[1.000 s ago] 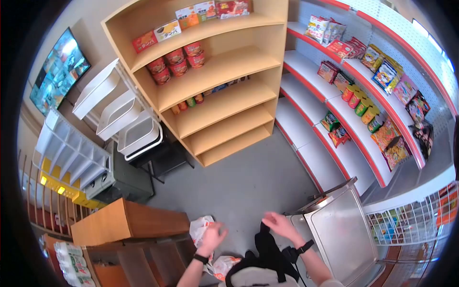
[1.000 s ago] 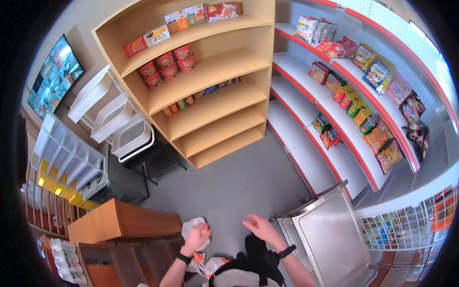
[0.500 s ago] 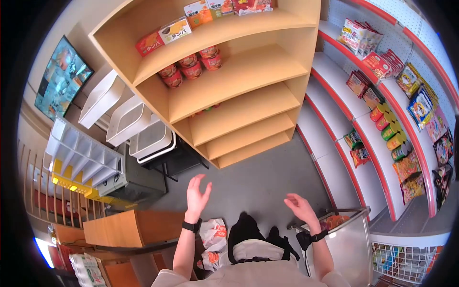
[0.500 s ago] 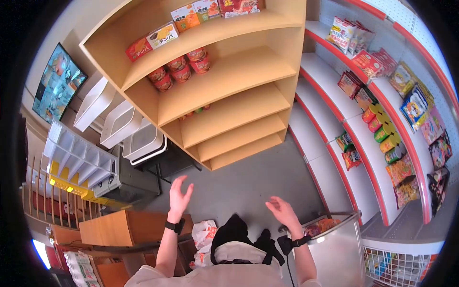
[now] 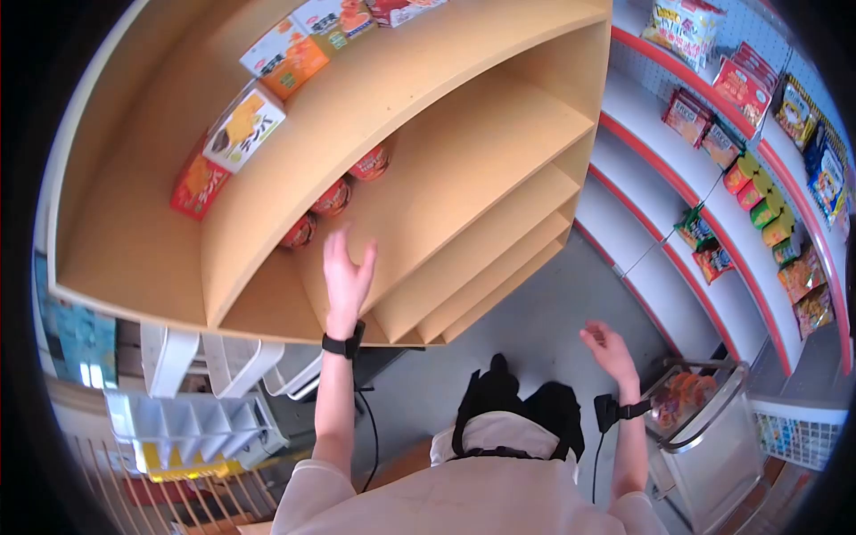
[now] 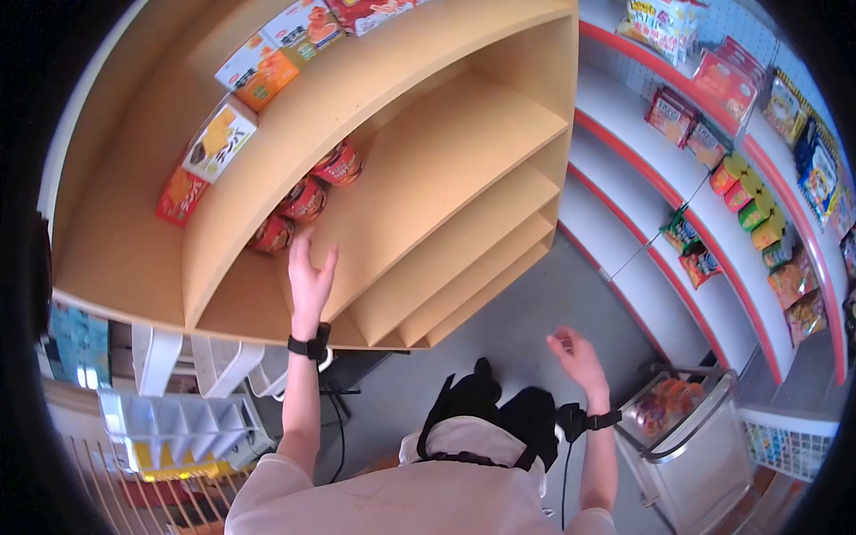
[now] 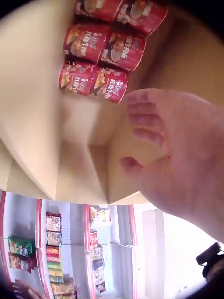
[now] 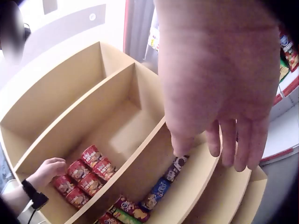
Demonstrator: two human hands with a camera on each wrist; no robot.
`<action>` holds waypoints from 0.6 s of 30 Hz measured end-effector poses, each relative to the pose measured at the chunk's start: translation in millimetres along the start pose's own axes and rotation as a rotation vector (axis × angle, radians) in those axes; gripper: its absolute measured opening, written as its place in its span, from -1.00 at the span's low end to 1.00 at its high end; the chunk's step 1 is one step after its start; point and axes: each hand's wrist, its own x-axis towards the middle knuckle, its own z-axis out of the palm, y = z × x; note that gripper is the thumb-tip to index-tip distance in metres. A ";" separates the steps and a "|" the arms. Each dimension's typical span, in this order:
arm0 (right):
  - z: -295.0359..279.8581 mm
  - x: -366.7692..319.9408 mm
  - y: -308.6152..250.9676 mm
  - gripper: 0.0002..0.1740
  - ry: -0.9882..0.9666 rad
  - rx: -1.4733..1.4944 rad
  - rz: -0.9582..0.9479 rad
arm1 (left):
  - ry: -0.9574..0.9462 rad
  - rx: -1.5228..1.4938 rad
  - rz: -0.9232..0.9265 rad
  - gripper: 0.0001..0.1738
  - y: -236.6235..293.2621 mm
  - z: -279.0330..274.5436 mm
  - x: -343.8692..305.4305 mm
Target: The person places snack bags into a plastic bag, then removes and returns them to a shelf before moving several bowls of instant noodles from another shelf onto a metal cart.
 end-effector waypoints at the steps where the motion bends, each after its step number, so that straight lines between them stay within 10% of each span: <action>1: 2.0 6.3 -6.0 -0.43 0.004 0.023 0.022 | 0.015 0.048 0.035 -0.42 -11.2 4.4 19.0; 9: 4.2 26.4 33.6 -0.45 0.092 0.031 0.111 | 0.031 0.018 0.021 -0.26 -64.5 26.1 139.0; 13: -4.3 25.5 53.5 -0.47 0.083 0.100 0.150 | 0.315 1.451 0.904 -0.14 -114.1 36.1 175.0; 16: -15.1 26.0 60.3 -0.48 0.136 0.068 0.208 | -0.118 0.422 0.000 0.14 -102.5 47.2 198.7; 18: -19.5 24.3 68.9 -0.46 0.167 0.052 0.207 | -0.116 0.359 0.004 0.14 -121.9 54.2 211.4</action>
